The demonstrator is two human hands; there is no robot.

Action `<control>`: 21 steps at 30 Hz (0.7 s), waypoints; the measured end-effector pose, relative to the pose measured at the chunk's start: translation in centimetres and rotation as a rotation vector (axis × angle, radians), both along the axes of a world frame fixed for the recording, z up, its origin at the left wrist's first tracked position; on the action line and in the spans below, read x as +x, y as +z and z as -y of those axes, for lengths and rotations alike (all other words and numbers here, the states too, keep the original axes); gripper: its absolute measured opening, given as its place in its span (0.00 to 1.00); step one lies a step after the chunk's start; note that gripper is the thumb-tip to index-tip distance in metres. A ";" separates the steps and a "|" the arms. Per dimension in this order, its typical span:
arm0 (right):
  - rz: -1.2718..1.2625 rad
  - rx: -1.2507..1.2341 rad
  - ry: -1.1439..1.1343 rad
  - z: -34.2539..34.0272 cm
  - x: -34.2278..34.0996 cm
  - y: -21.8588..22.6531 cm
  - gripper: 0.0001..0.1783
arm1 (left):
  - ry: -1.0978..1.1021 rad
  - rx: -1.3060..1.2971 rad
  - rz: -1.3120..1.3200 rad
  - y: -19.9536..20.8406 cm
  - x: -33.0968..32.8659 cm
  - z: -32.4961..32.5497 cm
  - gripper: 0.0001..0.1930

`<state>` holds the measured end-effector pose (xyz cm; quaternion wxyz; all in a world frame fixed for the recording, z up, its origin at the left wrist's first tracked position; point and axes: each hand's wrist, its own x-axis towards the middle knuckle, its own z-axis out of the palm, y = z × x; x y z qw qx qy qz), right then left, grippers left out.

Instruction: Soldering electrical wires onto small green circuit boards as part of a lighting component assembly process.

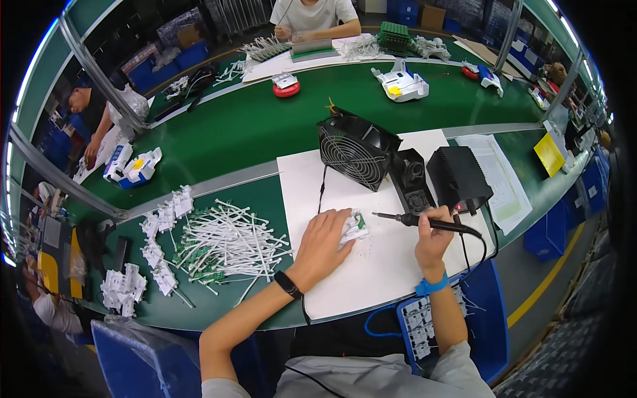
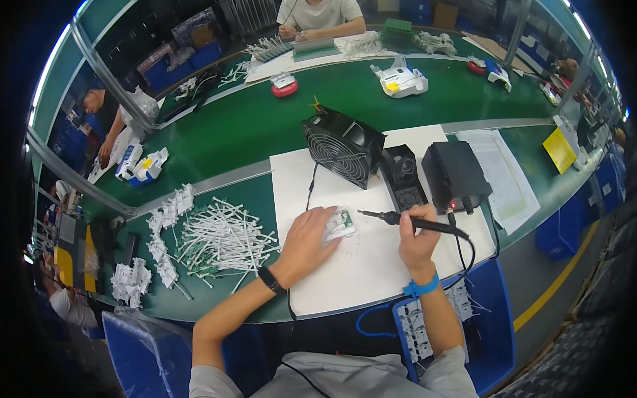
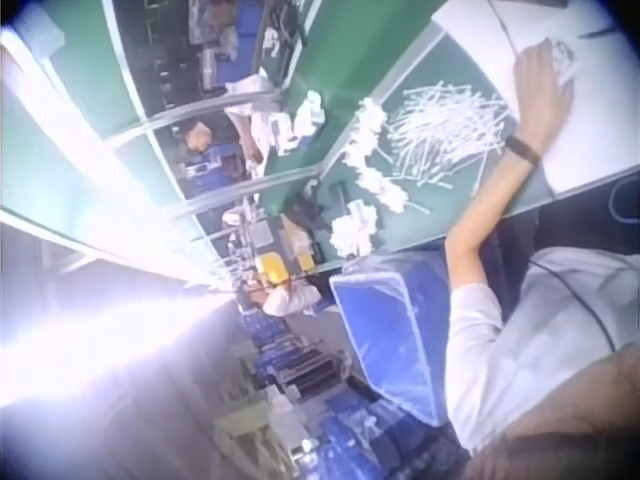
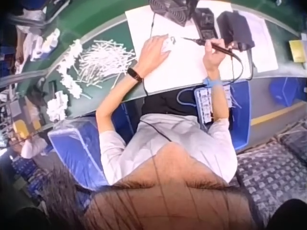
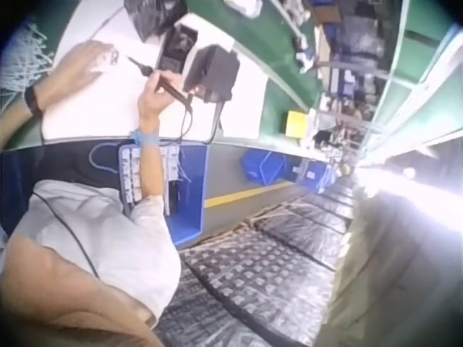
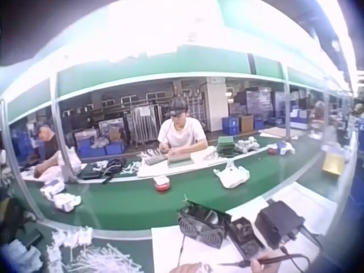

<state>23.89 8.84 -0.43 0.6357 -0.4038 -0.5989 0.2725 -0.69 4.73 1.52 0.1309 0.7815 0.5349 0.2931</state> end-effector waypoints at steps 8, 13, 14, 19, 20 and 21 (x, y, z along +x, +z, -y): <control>0.058 0.074 0.000 0.4 -0.5 -1.3 0.08 | -0.067 0.032 0.024 -1.2 -1.1 0.4 0.20; 0.080 0.048 0.059 0.7 -0.9 -1.1 0.06 | -0.104 0.024 -0.033 -1.6 -1.4 0.2 0.21; 0.085 0.044 0.060 0.7 -1.0 -1.1 0.06 | -0.103 0.021 -0.028 -1.6 -1.4 0.2 0.21; 0.133 -0.026 0.119 0.7 -1.2 -0.5 0.07 | -0.112 0.018 0.005 -1.3 -1.7 0.0 0.19; 0.136 -0.029 0.117 0.7 -1.3 -0.4 0.07 | -0.114 0.015 0.009 -1.4 -1.7 0.0 0.19; 0.130 -0.032 0.121 0.8 -1.3 -0.4 0.06 | -0.113 0.015 0.011 -1.4 -1.7 0.0 0.19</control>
